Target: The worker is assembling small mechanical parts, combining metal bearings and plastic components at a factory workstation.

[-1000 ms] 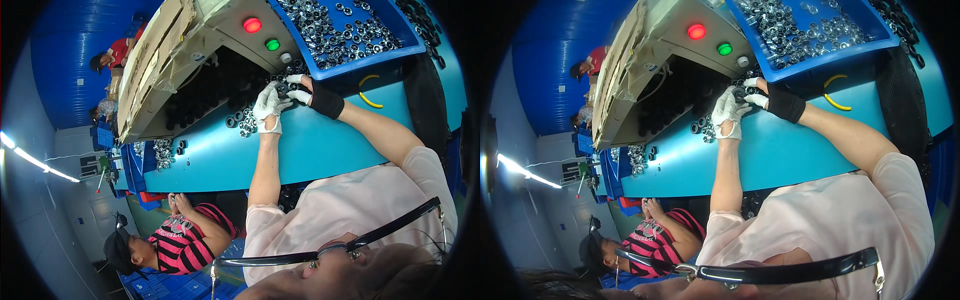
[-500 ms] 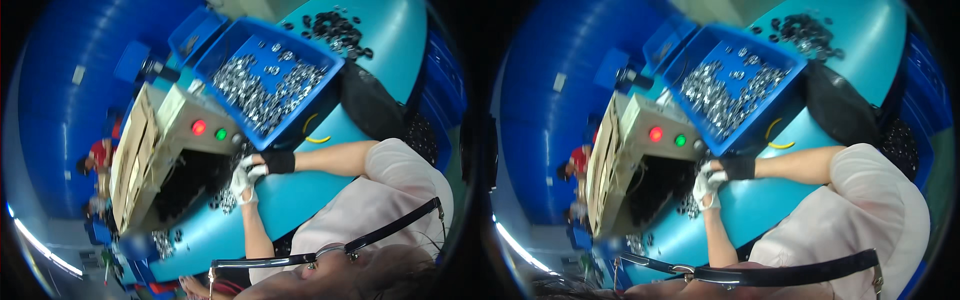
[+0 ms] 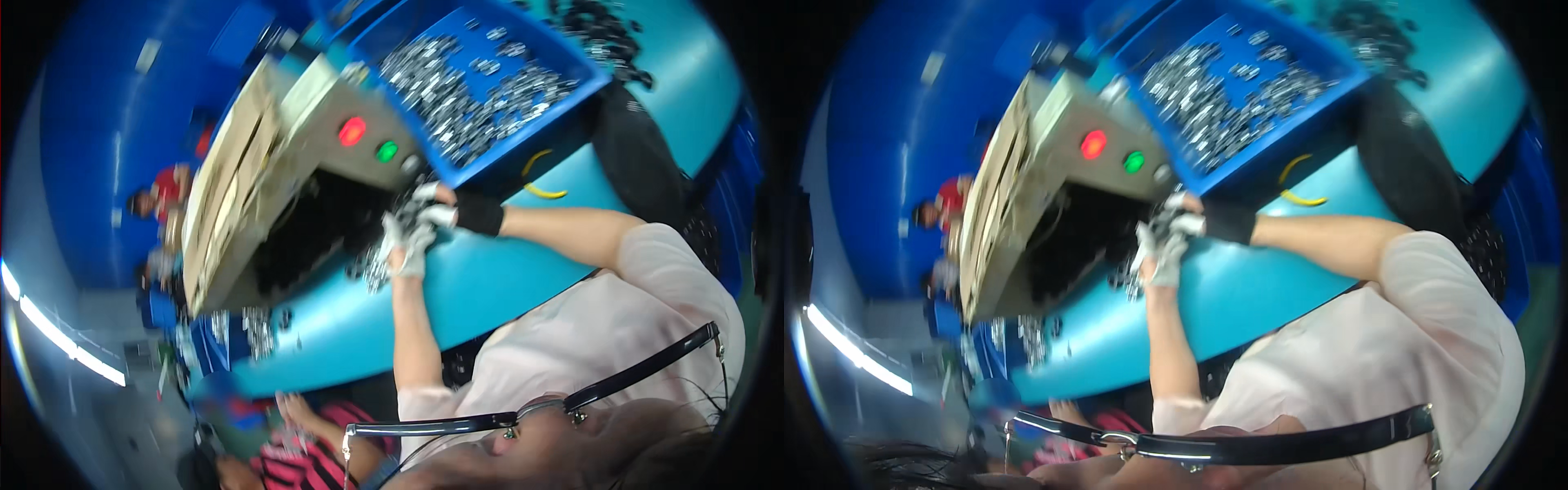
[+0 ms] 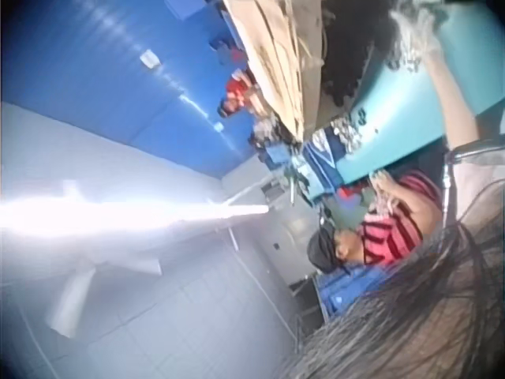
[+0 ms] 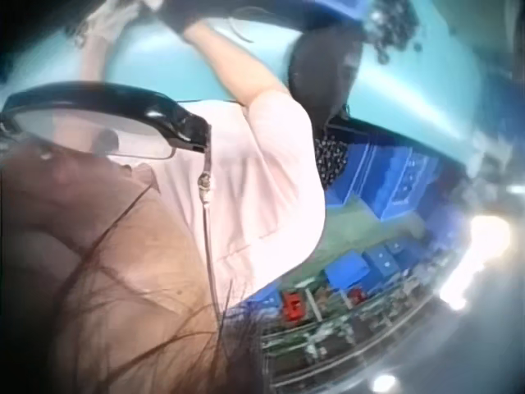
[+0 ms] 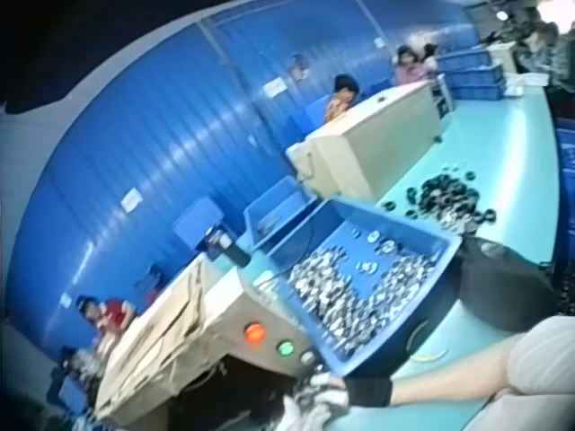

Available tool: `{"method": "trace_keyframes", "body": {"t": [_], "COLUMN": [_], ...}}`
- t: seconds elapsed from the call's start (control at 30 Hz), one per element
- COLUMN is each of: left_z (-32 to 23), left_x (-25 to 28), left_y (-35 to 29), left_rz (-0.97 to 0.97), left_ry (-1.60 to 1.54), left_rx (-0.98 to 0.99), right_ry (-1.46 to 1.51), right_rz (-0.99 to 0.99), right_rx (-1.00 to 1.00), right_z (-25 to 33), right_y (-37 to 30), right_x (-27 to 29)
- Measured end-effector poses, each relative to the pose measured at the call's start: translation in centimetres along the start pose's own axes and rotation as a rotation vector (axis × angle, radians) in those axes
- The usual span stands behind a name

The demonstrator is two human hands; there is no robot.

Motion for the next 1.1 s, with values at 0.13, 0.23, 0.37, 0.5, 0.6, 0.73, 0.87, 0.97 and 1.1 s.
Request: {"method": "trace_keyframes", "body": {"t": [0.13, 0.23, 0.37, 0.5, 0.6, 0.73, 0.87, 0.97, 1.1], "left_z": [0.2, 0.1, 0.0, 0.1, 0.1, 0.1, 0.0, 0.0, -0.2], "left_x": [0.5, 0.8, 0.9, 0.2, 0.1, 0.0, -0.2, -0.2, -0.4], "left_y": [0.2, 0.2, -0.3, -0.4, -0.4, -0.3, -0.3, -0.4, -0.6], "left_rz": [-0.102, -0.155, -0.158, -0.113, -0.105, -0.087, -0.070, -0.075, -0.049], "left_ry": [-0.034, -0.021, 0.052, 0.081, 0.079, 0.083, 0.077, 0.087, 0.073], "left_rx": [-0.010, -0.011, -0.034, -0.036, -0.047, -0.046, -0.048, -0.046, -0.077], "right_ry": [-0.043, -0.006, -0.155, 0.022, 0.037, 0.010, -0.079, -0.042, -0.011], "right_rz": [0.036, -0.015, 0.042, 0.015, -0.002, -0.001, -0.015, -0.027, -0.011], "right_rx": [0.093, -0.065, 0.084, -0.056, -0.054, -0.029, 0.054, 0.046, 0.002], "right_z": [0.7, 0.0, 0.7, 0.1, 0.1, 0.2, 0.4, 0.1, 0.1], "right_y": [-0.4, -0.4, -0.4, -0.6, -0.6, -0.5, -0.6, -0.6, -0.6], "right_x": [-0.1, 0.2, -0.4, -0.3, -0.2, -0.2, 0.0, 0.0, -0.3]}}
Point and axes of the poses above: each hand's wrist, its own y-axis towards the middle knuckle, its own x-axis out of the back of the hand, z = x × y, the point moved 9 cm from there along y, towards the middle knuckle, and after that the axes turned 1 degree about -z, right-handed, at the moved point
